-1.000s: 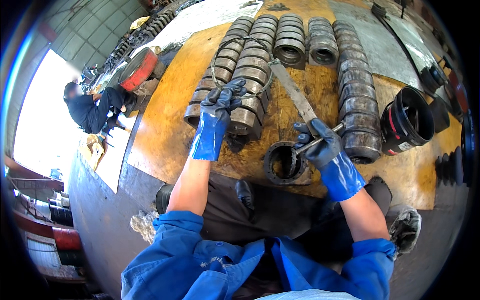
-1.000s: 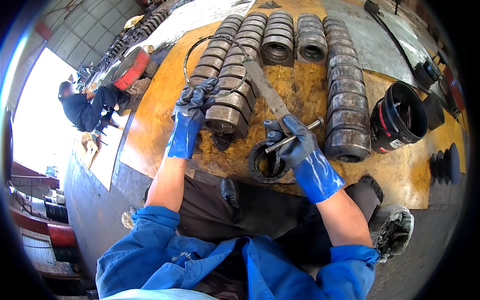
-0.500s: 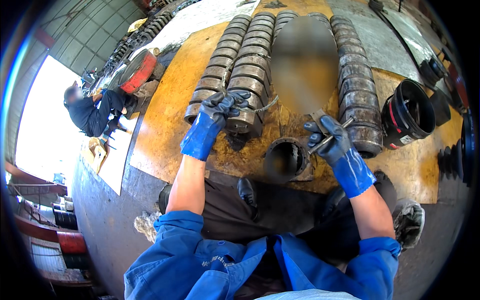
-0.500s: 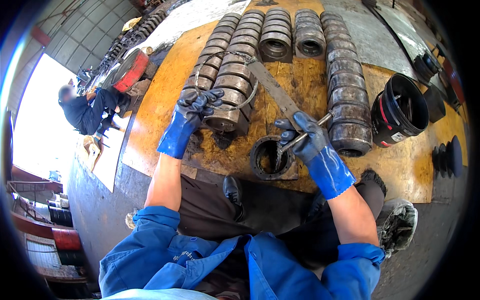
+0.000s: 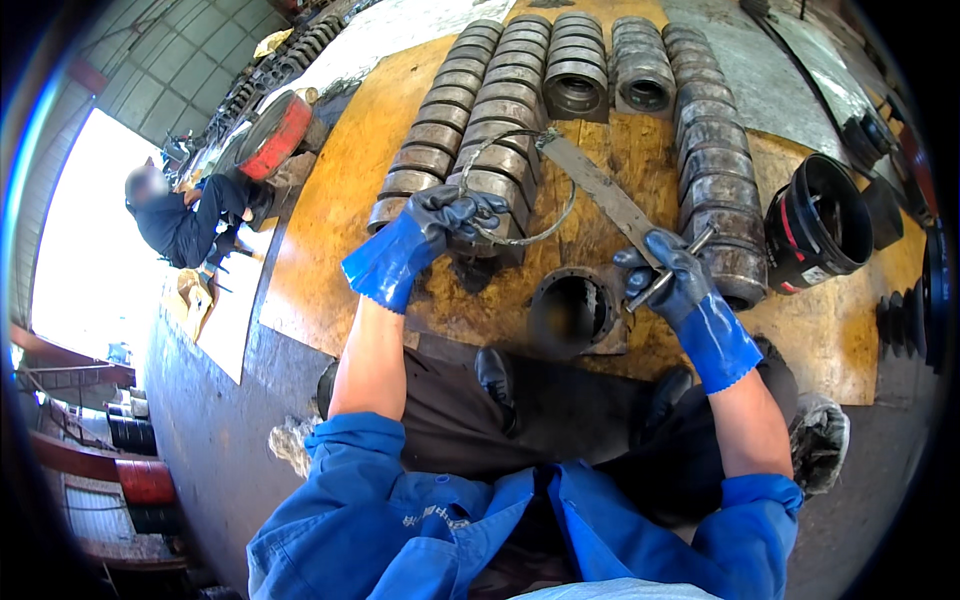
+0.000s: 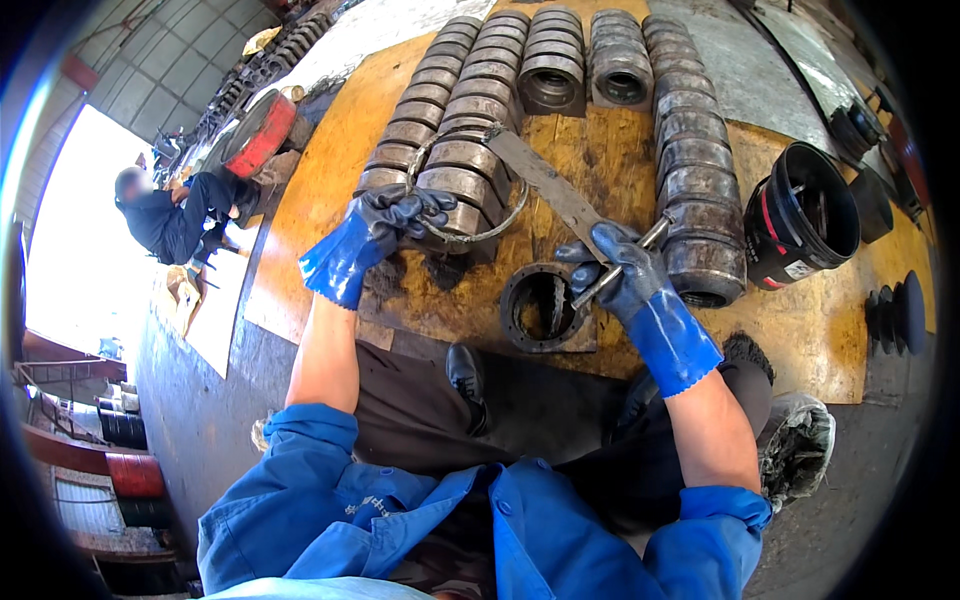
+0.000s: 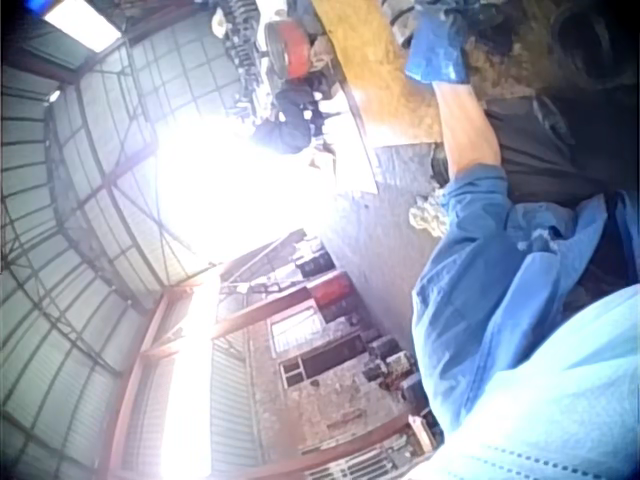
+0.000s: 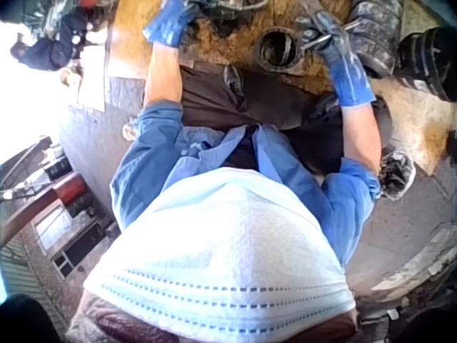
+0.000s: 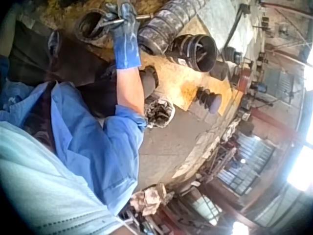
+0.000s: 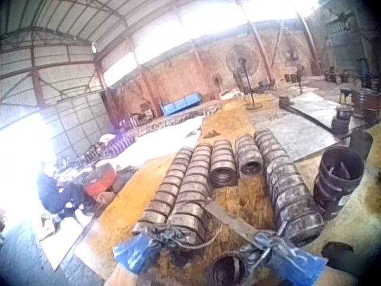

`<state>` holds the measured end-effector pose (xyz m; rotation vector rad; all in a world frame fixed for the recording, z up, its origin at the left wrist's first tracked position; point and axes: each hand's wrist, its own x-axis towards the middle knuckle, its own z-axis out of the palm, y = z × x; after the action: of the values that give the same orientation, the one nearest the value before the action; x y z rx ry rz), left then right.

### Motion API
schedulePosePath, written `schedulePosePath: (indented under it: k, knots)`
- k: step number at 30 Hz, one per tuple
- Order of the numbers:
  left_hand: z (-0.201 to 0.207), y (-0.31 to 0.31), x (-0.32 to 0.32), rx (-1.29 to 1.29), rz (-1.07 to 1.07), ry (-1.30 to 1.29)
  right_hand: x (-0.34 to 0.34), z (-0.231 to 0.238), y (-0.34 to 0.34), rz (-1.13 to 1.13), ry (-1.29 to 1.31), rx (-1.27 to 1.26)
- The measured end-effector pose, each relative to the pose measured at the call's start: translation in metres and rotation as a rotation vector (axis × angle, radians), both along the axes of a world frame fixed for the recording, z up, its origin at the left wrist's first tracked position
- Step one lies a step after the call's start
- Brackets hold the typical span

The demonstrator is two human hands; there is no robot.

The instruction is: The person uses a hammer and a flat metal tool to pry a seal from a cylindrical component, wipes the surfaces with a cloth, and applies grease to the part.

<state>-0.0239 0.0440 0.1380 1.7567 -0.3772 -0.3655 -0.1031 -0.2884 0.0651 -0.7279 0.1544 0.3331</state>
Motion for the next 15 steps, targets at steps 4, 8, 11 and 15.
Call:
schedulePosePath:
  k: [4,8,11,15]
  knots:
    - [-0.012,0.001,0.006,-0.047,-0.009,0.089,-0.001,-0.004,-0.007,0.026,-0.076,-0.081]
    - [-0.040,0.021,0.018,-0.060,0.103,0.133,-0.003,0.001,-0.003,0.074,-0.117,-0.081]
    - [-0.030,0.012,0.011,0.001,0.032,0.092,-0.004,0.001,-0.003,0.101,-0.152,-0.129]
    - [-0.027,0.016,0.015,0.159,-0.049,0.099,-0.005,0.005,-0.001,0.136,-0.181,-0.237]
